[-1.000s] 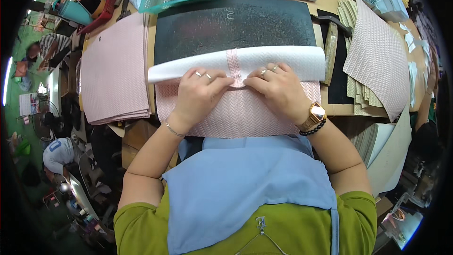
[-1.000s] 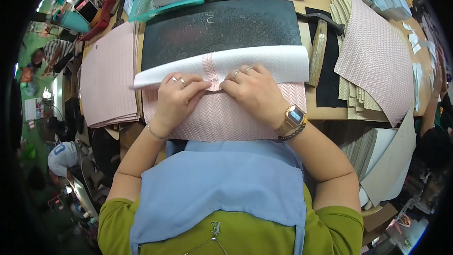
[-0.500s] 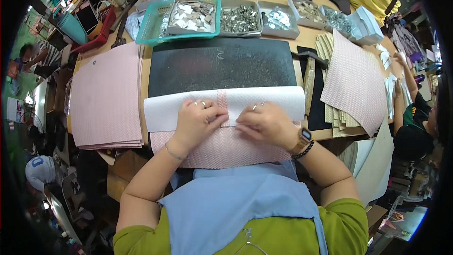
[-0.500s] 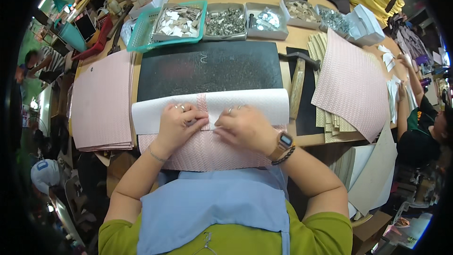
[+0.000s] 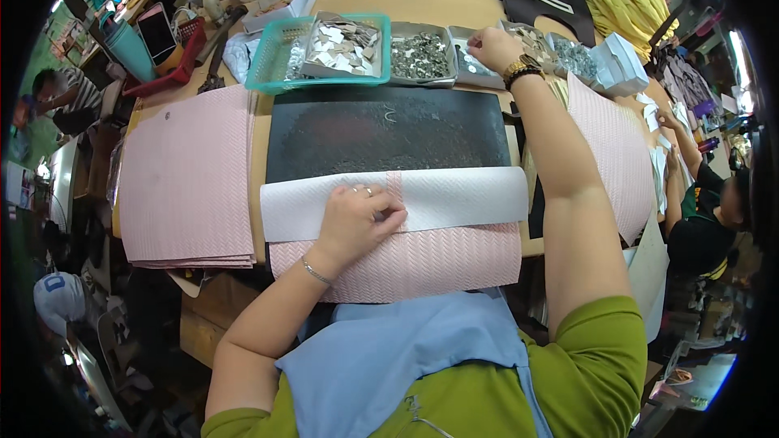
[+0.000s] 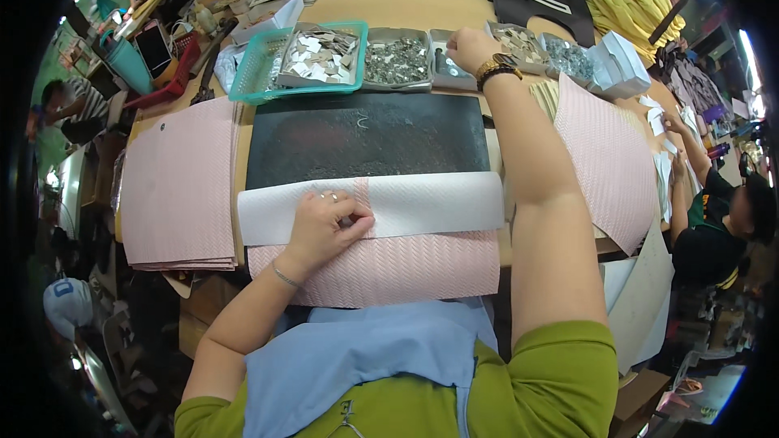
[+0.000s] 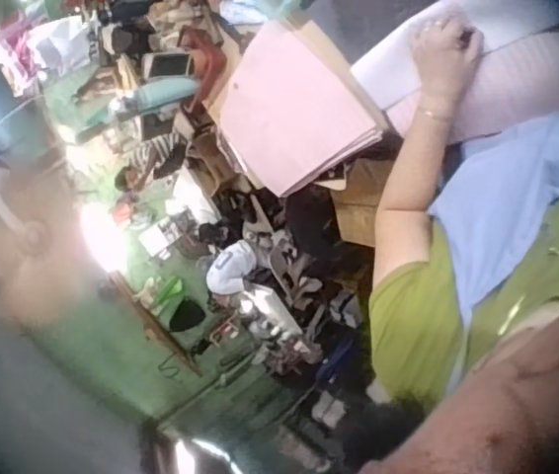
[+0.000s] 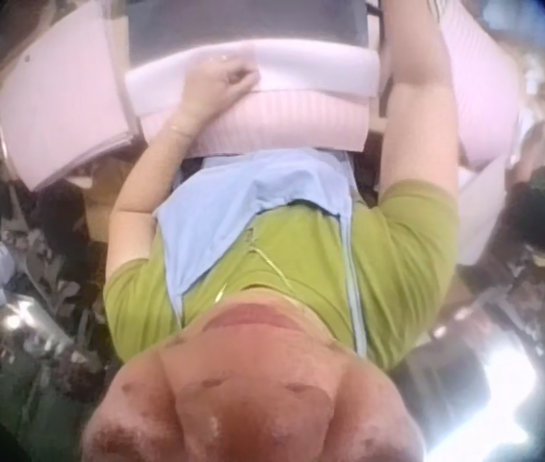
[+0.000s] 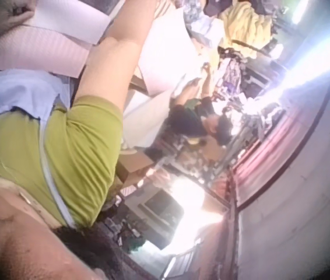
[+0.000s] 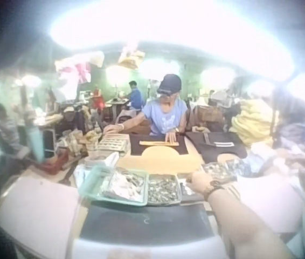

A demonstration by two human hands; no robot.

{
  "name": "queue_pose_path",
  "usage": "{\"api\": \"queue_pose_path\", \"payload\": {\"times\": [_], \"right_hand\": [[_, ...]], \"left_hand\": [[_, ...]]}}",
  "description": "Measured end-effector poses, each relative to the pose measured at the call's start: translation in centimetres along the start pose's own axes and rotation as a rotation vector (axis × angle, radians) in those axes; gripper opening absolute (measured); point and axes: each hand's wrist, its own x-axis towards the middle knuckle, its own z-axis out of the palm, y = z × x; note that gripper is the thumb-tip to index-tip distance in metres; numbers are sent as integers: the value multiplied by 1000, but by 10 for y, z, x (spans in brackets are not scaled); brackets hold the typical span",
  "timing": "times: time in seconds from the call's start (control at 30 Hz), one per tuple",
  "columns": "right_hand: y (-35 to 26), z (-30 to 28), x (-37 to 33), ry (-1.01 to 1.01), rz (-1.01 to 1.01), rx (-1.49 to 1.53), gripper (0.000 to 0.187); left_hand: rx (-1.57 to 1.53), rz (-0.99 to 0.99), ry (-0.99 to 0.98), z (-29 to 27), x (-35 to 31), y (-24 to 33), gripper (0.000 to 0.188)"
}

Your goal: The person assembles pouches by placing snap fasteners and reinforcement pieces into holes on patterned sheets by hand, securing them with a hammer, and stacking the finished pieces.

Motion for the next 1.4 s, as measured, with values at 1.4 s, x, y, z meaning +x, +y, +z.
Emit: {"api": "queue_pose_path", "payload": {"times": [1.4], "right_hand": [[-160, 18, -270, -299, 119, 1074, 16]], "left_hand": [[-518, -263, -159, -2, -9, -13, 30]]}}
